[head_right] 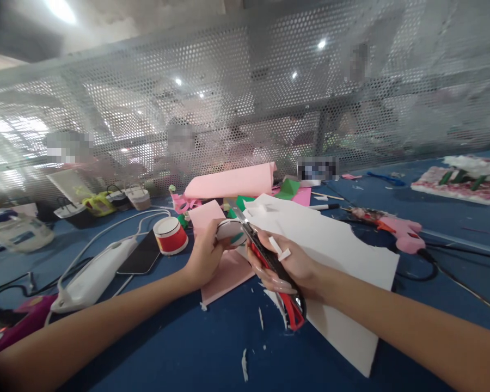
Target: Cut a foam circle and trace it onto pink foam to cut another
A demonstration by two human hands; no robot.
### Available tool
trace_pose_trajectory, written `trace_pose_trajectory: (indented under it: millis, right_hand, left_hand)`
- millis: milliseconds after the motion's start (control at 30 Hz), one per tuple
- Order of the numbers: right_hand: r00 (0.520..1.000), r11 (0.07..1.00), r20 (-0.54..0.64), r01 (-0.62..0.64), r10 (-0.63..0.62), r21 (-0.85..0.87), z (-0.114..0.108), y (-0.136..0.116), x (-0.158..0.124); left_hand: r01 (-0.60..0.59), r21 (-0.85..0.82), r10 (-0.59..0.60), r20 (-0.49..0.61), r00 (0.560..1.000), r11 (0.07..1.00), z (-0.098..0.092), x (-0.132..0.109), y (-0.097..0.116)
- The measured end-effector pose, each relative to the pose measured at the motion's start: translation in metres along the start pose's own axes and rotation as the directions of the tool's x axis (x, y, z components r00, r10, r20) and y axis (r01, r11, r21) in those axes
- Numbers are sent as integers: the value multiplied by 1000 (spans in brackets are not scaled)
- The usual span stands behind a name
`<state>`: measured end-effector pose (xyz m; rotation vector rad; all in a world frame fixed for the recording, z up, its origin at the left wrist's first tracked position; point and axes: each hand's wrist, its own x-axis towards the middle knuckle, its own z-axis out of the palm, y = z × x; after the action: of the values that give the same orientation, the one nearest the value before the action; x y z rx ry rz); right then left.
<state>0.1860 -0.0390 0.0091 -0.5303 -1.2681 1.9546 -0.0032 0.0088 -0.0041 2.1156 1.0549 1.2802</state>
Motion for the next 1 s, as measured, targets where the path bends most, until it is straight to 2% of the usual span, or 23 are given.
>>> trace_pose_trajectory:
  millis: [133, 333, 533, 667, 867, 1000]
  right_hand:
    - [999, 1000, 31, -18, 19, -12, -2, 2, 1]
    - [1000, 999, 7, -27, 27, -36, 1, 0, 1]
    - [999, 999, 6, -45, 45, -20, 6, -2, -1]
    - [1000, 1000, -11, -20, 19, -19, 3, 0, 0]
    - [999, 999, 4, -31, 31, -7, 2, -1, 1]
    - [999, 999, -16, -51, 50, -19, 4, -3, 1]
  left_hand:
    - [119, -133, -126, -46, 991, 984, 0, 2, 1]
    - [23, 115, -24, 0, 1000, 993, -2, 0, 3]
    - [6, 263, -24, 65, 998, 965, -3, -3, 7]
    - [19, 217, -29, 41, 999, 976, -3, -2, 8]
    - [106, -35, -107, -36, 994, 994, 0, 0, 1]
    - [88, -11, -88, -26, 996, 996, -1, 1, 0]
